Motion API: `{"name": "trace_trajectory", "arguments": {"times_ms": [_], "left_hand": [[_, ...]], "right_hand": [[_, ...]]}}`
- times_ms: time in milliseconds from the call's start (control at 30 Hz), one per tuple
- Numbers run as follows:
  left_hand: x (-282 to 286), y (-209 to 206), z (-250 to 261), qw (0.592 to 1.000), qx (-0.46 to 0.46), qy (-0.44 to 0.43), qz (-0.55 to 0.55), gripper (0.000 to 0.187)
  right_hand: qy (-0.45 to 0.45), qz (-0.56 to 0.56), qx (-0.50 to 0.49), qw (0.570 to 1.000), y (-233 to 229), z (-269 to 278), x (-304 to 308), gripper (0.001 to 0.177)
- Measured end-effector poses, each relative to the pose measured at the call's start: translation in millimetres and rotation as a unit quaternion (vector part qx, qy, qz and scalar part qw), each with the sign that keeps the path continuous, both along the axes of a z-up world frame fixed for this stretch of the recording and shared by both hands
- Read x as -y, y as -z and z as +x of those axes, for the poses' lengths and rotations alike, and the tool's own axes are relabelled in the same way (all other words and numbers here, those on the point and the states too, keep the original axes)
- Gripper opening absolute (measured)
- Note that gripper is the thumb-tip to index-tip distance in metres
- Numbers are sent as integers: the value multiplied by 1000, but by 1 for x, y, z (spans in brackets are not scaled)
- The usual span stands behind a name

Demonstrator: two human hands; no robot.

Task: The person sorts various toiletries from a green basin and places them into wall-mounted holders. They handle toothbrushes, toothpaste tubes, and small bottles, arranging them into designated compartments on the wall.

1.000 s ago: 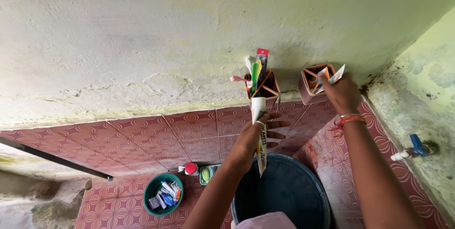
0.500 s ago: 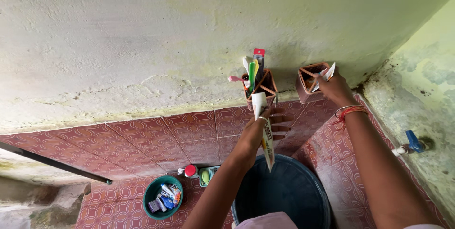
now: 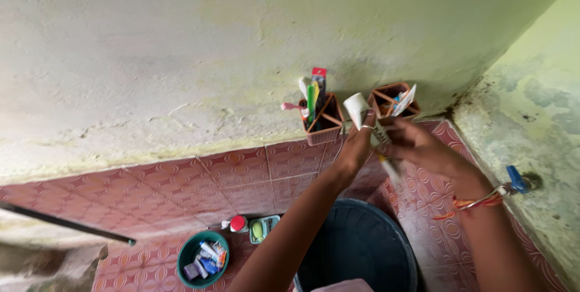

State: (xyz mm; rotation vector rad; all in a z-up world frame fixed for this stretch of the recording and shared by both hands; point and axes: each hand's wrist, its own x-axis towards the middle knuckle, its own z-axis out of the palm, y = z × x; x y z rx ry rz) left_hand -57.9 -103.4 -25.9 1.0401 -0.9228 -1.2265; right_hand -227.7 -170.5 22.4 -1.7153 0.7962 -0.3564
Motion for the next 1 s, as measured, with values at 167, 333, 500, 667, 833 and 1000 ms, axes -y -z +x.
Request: {"name": "trace_trajectory", "arguments": {"times_ms": [167,333,500,667,833,1000], "left_hand": [[38,35,-13,997,62,-15,38,69],[48,45,-24,901,430,-9,51,56],[73,66,-30,676,727,-38,-112,69],[88,77,-33,654,756,-3,-43,63],[90,84,-24,617,786,11,-37,68],[85,83,-24,622,782,20,-34,67]], "right_hand": [[131,-170,-65,975,-48,-19,48,48],[108,-346,-120,924,-80,-6,78,34],[107,-455,-141,873,-60,29,95,28],[86,-547,-159,818,-42,47,113,22],[60,-525,-199,825,-36,54,126,15],[57,-560,-252,788,-8,68,140,10]]}}
